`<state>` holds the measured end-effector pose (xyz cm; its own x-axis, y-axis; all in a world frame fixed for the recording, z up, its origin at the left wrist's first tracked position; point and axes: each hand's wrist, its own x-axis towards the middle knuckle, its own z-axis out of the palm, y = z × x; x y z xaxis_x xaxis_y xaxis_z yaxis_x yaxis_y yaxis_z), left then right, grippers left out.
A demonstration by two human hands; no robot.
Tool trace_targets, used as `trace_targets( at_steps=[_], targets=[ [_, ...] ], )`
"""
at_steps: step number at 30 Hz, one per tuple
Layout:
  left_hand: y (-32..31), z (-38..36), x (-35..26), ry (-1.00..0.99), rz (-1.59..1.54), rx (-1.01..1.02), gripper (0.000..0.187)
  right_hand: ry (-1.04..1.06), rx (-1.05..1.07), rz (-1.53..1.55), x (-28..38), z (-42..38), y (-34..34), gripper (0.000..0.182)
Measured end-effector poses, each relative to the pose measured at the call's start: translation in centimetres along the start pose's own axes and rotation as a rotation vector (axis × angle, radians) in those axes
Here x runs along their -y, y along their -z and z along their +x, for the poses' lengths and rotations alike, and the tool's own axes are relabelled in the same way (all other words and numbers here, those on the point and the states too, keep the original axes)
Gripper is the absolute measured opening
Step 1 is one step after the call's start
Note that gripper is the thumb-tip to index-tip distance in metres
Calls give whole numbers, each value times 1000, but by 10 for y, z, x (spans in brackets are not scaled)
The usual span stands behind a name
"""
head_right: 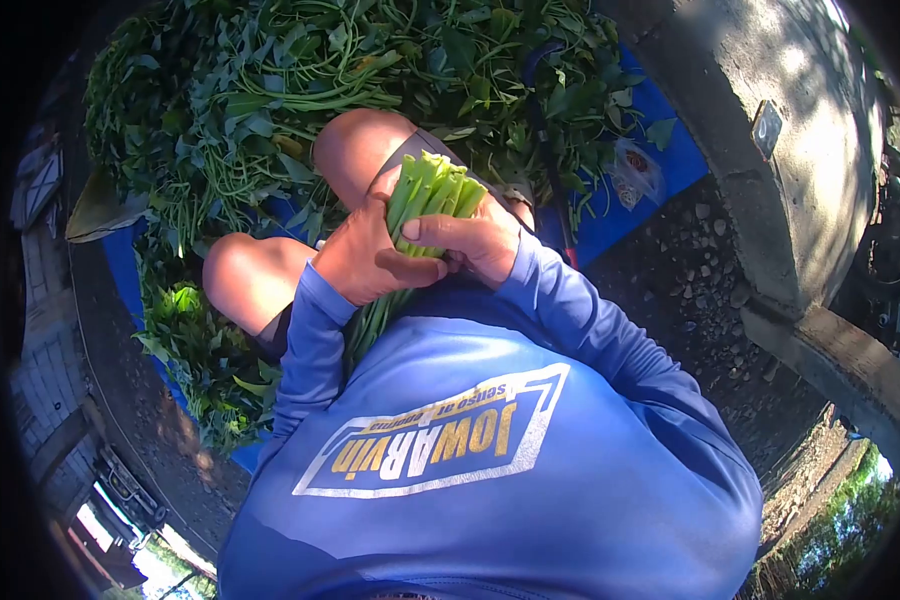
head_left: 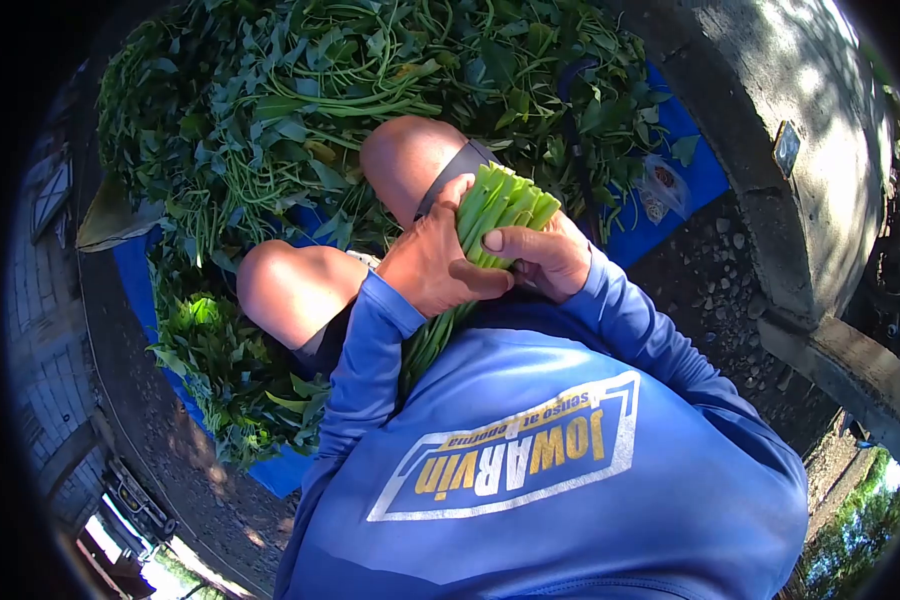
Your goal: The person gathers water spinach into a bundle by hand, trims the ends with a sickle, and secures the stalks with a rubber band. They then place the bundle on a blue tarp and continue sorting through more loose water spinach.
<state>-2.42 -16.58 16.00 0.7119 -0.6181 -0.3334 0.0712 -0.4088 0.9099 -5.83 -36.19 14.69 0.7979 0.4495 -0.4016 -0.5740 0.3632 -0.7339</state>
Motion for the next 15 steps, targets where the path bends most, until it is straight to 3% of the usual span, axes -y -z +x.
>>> trace_targets(
  at_steps=[1, 4, 8, 11, 13, 15],
  targets=[
    [0, -3, -2, 12, 53, -66, 107, 109, 6, 155, -2, 8, -14, 34],
    [-4, -14, -15, 61, 211, -283, 112, 241, 37, 96, 11, 24, -39, 23],
    [-1, -19, 1, 208, 261, -307, 133, 170, -148, 129, -17, 43, -36, 21],
    [8, -24, 19, 80, 216, -227, 140, 130, -169, 168, -17, 43, -39, 25],
    [29, -27, 31, -40, 119, -176, 138, 158, -102, 196, -16, 46, -37, 27],
    [37, -29, 41, -14, -228, -361, 122, 144, -49, 223, -18, 46, -37, 27]
  ],
)
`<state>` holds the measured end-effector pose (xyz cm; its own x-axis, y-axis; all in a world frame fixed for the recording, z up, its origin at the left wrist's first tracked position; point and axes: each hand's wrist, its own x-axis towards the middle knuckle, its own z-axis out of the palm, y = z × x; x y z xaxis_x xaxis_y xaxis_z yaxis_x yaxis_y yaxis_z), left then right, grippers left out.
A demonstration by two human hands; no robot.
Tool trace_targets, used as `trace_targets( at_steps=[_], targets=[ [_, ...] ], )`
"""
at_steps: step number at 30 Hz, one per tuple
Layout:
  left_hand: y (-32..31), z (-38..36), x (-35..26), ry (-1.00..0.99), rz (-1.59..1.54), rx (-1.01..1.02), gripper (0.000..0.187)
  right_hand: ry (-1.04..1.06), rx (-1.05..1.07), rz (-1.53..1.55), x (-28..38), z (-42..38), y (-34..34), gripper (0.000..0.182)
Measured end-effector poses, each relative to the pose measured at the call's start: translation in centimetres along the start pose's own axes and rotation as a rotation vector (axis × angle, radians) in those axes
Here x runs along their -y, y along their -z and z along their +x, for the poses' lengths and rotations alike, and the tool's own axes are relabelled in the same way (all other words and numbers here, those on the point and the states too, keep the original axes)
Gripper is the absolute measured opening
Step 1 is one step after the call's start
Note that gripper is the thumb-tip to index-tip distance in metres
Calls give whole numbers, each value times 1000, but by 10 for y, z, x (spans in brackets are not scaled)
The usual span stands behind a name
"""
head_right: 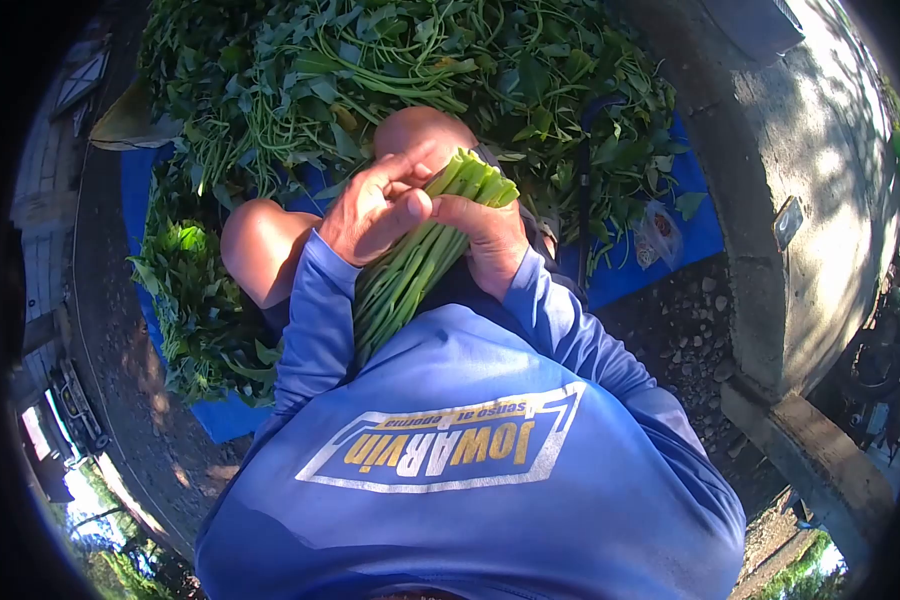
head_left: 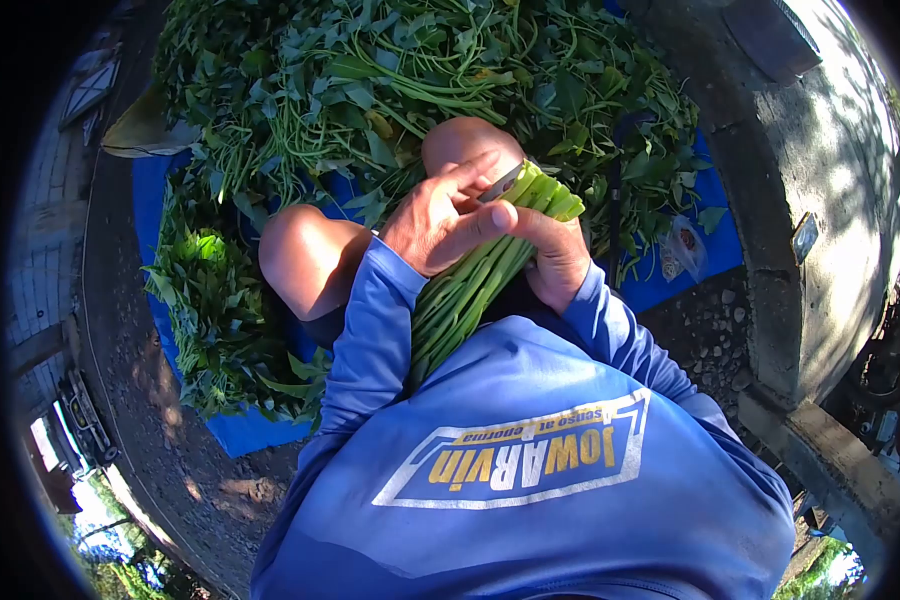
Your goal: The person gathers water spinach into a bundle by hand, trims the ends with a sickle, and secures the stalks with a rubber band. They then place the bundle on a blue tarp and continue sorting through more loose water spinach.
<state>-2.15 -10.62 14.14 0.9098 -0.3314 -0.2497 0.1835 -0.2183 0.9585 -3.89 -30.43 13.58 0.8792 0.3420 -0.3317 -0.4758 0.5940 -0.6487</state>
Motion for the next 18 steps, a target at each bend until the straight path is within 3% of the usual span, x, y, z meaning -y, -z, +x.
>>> trace_targets(
  at_steps=[1, 3, 4, 5, 6, 9, 11, 13, 16, 18],
  targets=[
    [-5, 5, -4, -75, -63, -428, 92, -13, 29, 13, 0, 1, -1, 27],
    [-3, 14, -5, -201, -78, -1008, 63, -23, 37, 3, -3, -1, 2, 29],
    [-5, 14, -8, -259, -38, -1016, 63, -3, 41, -26, -8, 1, 7, 34],
    [-10, 6, -12, -213, -153, -824, 63, 16, 59, -53, -11, 6, 10, 38],
    [-26, 4, -13, -70, -477, -608, 59, -14, 44, -63, -10, 3, 7, 42],
    [-46, 28, 42, -13, 355, -291, 73, -46, 57, -68, -16, 1, -5, 54],
    [-48, 46, 76, -115, 499, -527, 34, -112, 66, -152, -20, 3, 14, 58],
    [-56, 54, 74, -190, 82, -814, 61, -152, 71, -184, -23, 8, 23, 52],
    [-47, 34, 80, -141, 442, -658, 58, -208, 224, -255, -22, 9, -6, 58],
    [-40, 20, 90, -111, 603, -594, 55, -380, 333, -249, -24, 10, -21, 61]
  ],
)
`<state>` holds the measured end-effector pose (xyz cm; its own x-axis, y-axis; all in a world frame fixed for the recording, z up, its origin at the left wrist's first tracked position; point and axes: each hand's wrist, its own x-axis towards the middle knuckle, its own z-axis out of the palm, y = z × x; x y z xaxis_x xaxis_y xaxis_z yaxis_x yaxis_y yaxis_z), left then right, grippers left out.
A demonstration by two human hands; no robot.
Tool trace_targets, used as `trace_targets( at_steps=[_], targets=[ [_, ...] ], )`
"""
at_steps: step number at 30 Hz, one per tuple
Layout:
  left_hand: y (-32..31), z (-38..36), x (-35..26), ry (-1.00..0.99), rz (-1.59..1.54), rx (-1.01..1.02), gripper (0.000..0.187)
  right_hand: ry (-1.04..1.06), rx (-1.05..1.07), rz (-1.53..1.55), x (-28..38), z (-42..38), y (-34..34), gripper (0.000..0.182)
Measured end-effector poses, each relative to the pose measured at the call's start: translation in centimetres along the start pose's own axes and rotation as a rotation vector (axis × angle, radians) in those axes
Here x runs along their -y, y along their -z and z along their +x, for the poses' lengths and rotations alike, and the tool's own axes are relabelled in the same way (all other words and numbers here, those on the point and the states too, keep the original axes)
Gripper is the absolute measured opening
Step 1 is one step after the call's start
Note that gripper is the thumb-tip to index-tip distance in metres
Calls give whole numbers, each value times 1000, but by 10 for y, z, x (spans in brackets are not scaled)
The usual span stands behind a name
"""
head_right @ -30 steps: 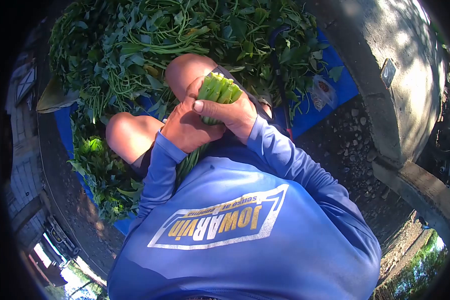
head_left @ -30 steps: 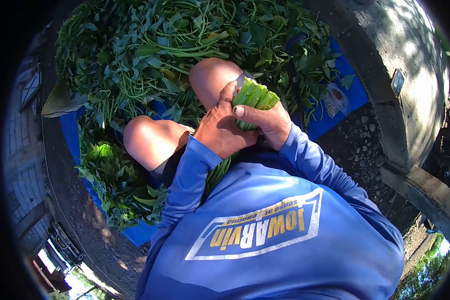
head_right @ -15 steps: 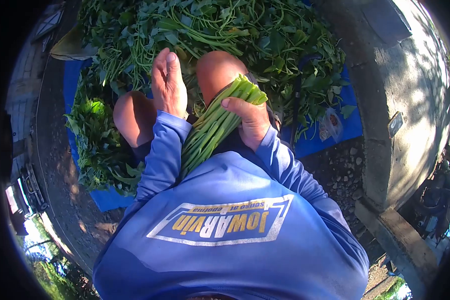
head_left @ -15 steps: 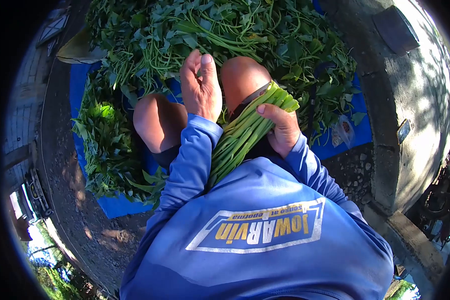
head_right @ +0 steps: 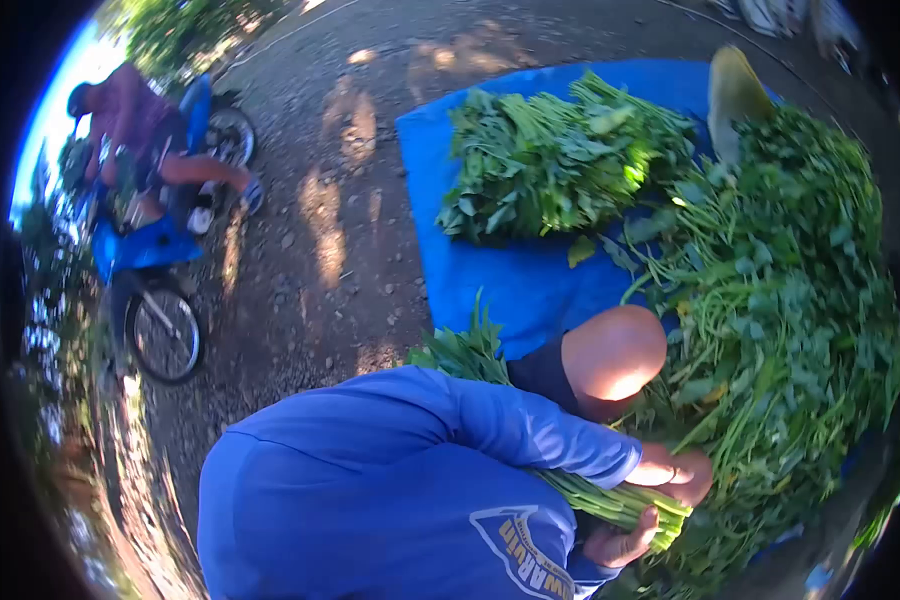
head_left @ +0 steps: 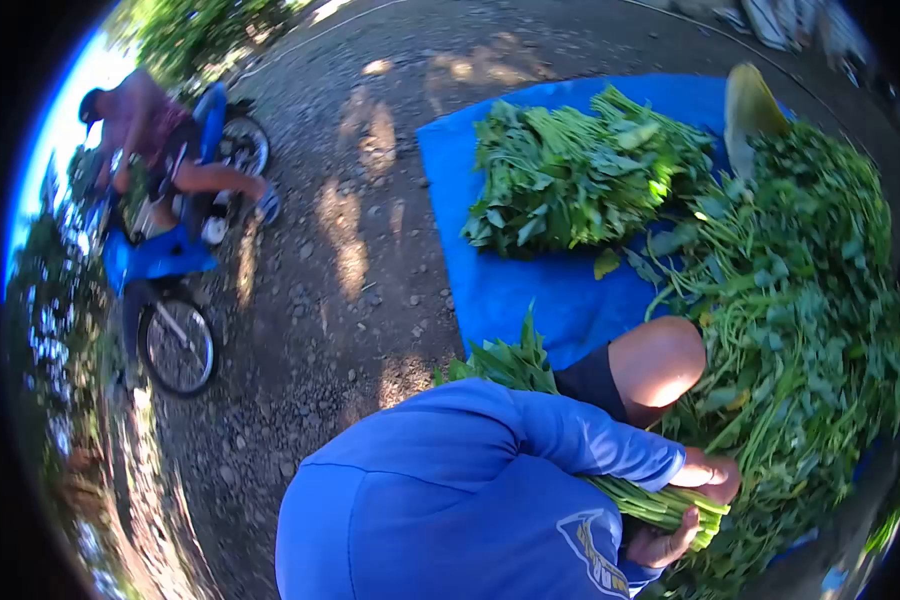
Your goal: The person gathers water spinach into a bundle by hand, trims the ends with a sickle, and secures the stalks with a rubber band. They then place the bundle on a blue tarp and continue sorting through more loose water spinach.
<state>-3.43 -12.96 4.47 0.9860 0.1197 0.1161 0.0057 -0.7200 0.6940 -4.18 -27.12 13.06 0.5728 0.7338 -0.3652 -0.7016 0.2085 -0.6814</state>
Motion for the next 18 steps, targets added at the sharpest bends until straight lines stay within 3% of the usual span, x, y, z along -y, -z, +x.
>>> trace_targets(
  at_steps=[18],
  targets=[
    [65, -15, 46, 84, 314, -6, 34, -100, 55, -269, -27, 43, -45, 66]
  ],
)
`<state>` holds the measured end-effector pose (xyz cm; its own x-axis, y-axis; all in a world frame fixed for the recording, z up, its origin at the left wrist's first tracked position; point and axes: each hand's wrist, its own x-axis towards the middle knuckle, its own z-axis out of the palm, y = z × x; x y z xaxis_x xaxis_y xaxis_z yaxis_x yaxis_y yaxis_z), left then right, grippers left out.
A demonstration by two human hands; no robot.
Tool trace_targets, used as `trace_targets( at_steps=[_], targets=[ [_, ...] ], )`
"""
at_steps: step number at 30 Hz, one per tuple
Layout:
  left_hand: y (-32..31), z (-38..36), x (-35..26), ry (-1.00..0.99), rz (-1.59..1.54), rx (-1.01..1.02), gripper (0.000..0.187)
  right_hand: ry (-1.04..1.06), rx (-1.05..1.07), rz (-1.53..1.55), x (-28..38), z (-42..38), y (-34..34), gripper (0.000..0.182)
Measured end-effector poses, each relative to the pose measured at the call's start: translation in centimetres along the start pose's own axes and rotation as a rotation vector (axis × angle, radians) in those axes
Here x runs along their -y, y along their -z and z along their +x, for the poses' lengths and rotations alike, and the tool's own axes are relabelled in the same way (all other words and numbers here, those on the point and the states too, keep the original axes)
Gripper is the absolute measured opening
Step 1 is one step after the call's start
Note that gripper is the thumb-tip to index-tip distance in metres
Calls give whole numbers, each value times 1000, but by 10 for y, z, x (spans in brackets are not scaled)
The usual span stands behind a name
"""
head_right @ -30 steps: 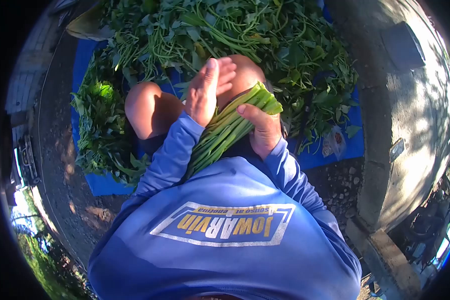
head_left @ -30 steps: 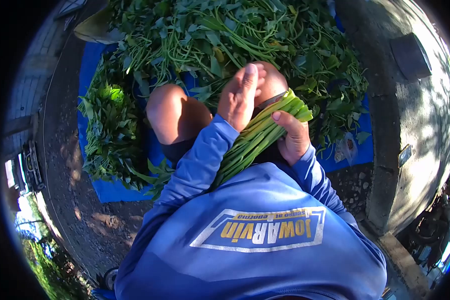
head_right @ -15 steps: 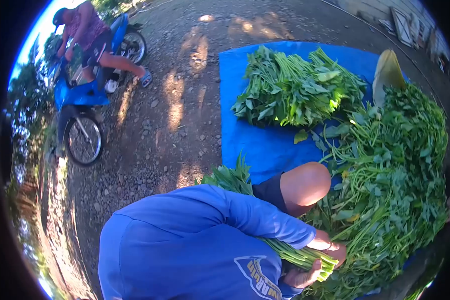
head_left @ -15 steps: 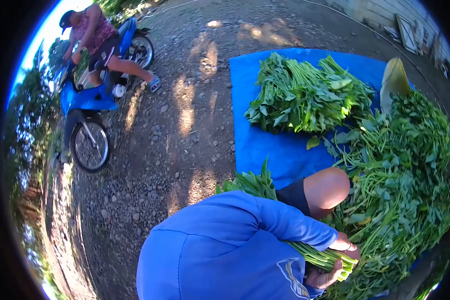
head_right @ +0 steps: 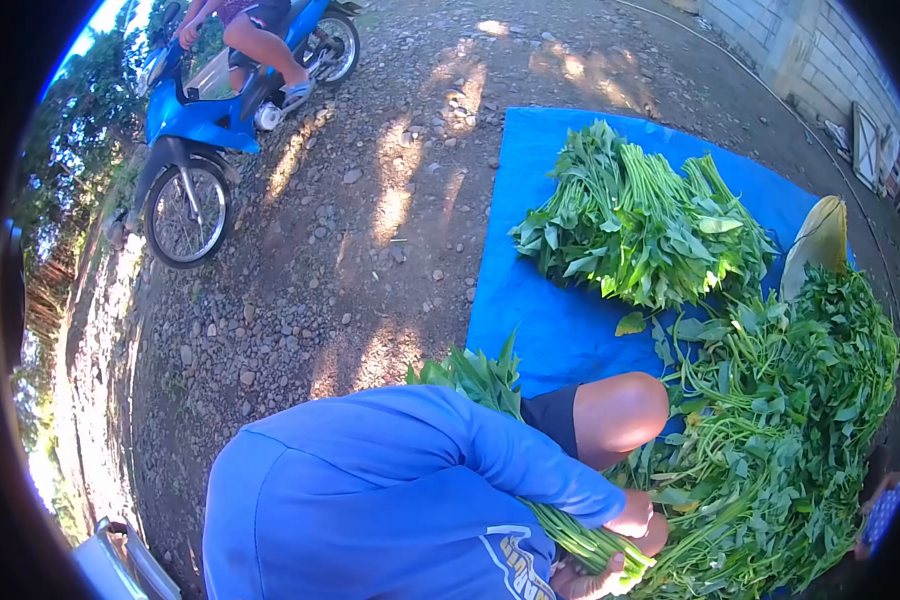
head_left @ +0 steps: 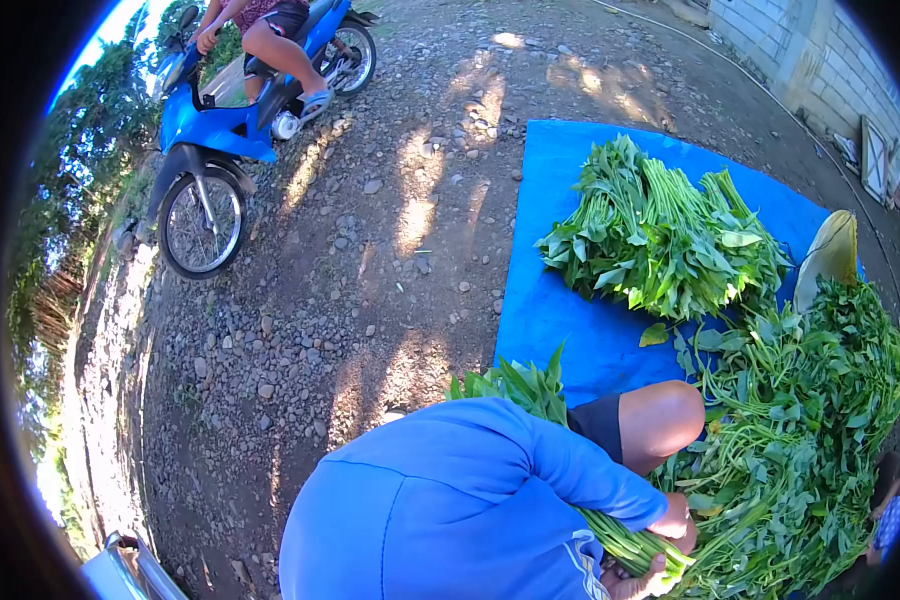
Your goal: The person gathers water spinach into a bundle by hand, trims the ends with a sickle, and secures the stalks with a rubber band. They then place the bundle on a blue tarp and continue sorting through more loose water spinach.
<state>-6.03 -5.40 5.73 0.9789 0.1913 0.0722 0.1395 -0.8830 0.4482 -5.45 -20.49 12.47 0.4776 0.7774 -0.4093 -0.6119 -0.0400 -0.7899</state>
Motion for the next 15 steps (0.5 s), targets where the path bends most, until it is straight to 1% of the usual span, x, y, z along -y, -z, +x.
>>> trace_targets(
  at_steps=[1, 2, 3, 5, 6, 8, 9, 11, 14, 15],
  targets=[
    [2, -1, -3, 65, -37, 4, 32, 0, 2, -4, -1, 0, 0, 66],
    [1, -6, -8, 249, -386, -14, 28, 6, 0, -10, -1, -1, 1, 66],
    [7, -15, -16, 429, -735, -99, 24, 3, 0, -12, -1, -2, 3, 66],
    [27, -21, -25, 398, -625, -56, 21, 17, -5, -1, -2, -4, 6, 67],
    [0, -17, -22, 246, -362, -125, 33, 21, -10, 2, -2, -5, 9, 67],
    [-23, -14, -11, 26, -187, -157, 21, 25, -20, 11, -5, -8, 11, 67],
    [-27, -10, -9, -84, -103, -173, 18, 29, -24, 15, -6, -10, 12, 67],
    [-17, 12, 1, -766, -230, -94, 19, 37, -29, 23, -7, -10, 15, 68],
    [13, 64, 14, -1798, -435, 45, 21, 58, -40, 27, -7, -15, 26, 68],
    [12, 55, 13, -1815, -449, 51, 21, 68, -39, 32, -7, -16, 30, 68]
  ],
)
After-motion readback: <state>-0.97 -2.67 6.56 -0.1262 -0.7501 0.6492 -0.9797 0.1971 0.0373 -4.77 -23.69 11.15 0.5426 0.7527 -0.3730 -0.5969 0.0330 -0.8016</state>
